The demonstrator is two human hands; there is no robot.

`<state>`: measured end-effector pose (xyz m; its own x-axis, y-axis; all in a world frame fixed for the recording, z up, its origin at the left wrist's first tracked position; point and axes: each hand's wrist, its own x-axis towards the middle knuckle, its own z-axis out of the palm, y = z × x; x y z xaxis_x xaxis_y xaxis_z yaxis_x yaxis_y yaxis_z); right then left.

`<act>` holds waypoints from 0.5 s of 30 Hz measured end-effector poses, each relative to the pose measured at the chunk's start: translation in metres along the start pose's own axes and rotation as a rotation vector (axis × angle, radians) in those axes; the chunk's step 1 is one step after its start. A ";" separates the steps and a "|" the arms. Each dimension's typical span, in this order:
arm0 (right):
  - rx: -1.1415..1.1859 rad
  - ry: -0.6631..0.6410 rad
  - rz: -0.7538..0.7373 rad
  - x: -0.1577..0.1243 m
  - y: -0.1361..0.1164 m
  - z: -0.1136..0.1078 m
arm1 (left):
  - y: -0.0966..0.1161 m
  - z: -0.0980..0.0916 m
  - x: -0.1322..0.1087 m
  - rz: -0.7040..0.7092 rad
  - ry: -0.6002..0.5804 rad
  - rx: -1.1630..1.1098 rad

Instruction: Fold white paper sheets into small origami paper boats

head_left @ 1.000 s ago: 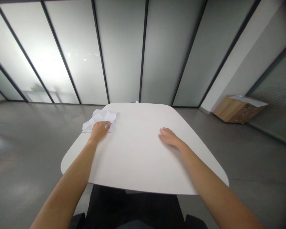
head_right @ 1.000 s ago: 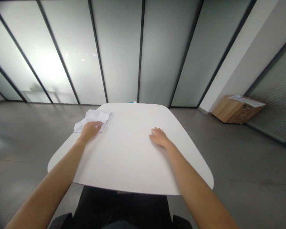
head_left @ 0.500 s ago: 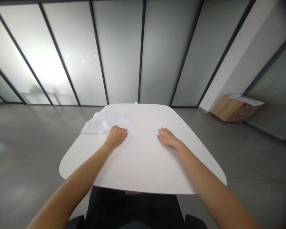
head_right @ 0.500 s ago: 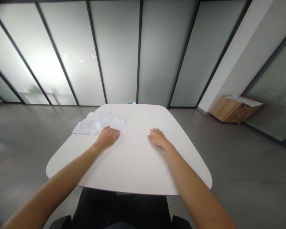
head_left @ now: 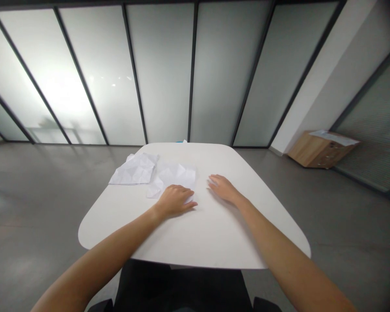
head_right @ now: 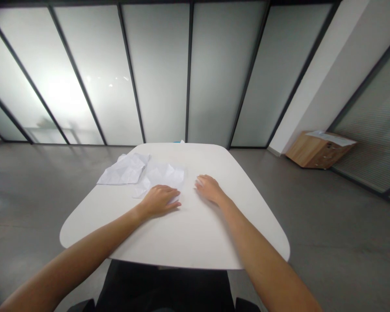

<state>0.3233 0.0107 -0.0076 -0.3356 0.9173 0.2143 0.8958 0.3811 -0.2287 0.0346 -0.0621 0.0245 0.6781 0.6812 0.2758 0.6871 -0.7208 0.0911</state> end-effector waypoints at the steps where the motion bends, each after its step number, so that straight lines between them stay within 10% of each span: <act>1: 0.030 0.022 -0.041 0.001 -0.007 0.001 | 0.002 0.001 0.000 0.023 -0.011 -0.013; 15: -0.016 -0.196 -0.172 -0.003 -0.040 0.004 | -0.027 -0.001 -0.003 0.160 -0.044 -0.117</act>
<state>0.2874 -0.0069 -0.0028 -0.5321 0.8445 0.0599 0.8247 0.5330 -0.1892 0.0141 -0.0447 0.0218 0.7888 0.5596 0.2542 0.5361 -0.8287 0.1606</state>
